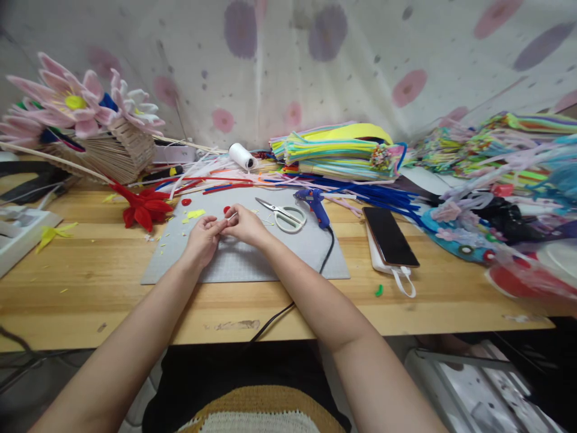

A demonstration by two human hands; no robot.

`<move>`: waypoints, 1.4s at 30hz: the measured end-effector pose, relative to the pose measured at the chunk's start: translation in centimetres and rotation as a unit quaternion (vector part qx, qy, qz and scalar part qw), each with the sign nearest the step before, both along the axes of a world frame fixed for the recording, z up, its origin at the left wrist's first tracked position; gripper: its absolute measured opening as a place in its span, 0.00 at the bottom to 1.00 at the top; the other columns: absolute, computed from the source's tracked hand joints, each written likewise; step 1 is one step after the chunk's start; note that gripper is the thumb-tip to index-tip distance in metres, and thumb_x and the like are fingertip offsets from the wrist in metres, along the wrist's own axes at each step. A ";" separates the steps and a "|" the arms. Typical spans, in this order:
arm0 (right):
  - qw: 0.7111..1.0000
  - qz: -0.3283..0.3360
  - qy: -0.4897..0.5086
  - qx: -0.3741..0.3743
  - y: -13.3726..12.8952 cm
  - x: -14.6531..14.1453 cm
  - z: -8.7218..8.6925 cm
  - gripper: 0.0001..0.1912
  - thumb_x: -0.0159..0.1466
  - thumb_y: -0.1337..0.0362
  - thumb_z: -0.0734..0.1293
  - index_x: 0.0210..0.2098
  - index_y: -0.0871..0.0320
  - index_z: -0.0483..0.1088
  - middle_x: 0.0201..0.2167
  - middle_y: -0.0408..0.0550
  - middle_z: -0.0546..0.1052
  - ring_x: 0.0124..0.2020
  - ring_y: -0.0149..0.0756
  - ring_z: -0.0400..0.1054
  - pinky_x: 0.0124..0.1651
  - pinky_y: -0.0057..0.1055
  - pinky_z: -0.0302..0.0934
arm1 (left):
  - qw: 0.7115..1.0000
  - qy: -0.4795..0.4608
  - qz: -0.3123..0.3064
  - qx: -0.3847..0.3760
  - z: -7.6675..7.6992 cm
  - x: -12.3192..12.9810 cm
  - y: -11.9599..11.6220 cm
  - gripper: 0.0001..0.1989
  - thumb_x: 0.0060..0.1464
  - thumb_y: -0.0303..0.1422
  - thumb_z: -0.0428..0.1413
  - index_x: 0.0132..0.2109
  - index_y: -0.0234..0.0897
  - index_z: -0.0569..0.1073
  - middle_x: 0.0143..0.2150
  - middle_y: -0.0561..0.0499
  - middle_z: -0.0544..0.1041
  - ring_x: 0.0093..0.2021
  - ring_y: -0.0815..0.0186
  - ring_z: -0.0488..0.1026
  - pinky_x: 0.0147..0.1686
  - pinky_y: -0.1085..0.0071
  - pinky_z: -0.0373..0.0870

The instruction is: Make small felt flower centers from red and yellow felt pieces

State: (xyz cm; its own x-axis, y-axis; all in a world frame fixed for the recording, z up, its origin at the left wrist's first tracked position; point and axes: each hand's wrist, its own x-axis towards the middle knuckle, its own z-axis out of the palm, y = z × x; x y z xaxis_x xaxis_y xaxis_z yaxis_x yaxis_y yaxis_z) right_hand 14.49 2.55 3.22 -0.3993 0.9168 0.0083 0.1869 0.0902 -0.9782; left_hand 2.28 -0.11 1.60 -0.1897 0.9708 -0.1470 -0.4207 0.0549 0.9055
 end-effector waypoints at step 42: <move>0.992 -0.110 -0.019 -0.057 0.0 1.6 0.3 0.22 0.43 0.70 0.73 0.31 0.56 0.57 0.19 0.35 0.71 0.22 0.27 0.66 0.30 0.27 0.61 | 0.988 0.134 0.046 0.058 0.3 -0.3 0.0 0.15 0.37 0.34 0.63 0.35 0.34 0.71 0.30 0.48 0.76 0.34 0.66 0.74 0.33 0.71 0.66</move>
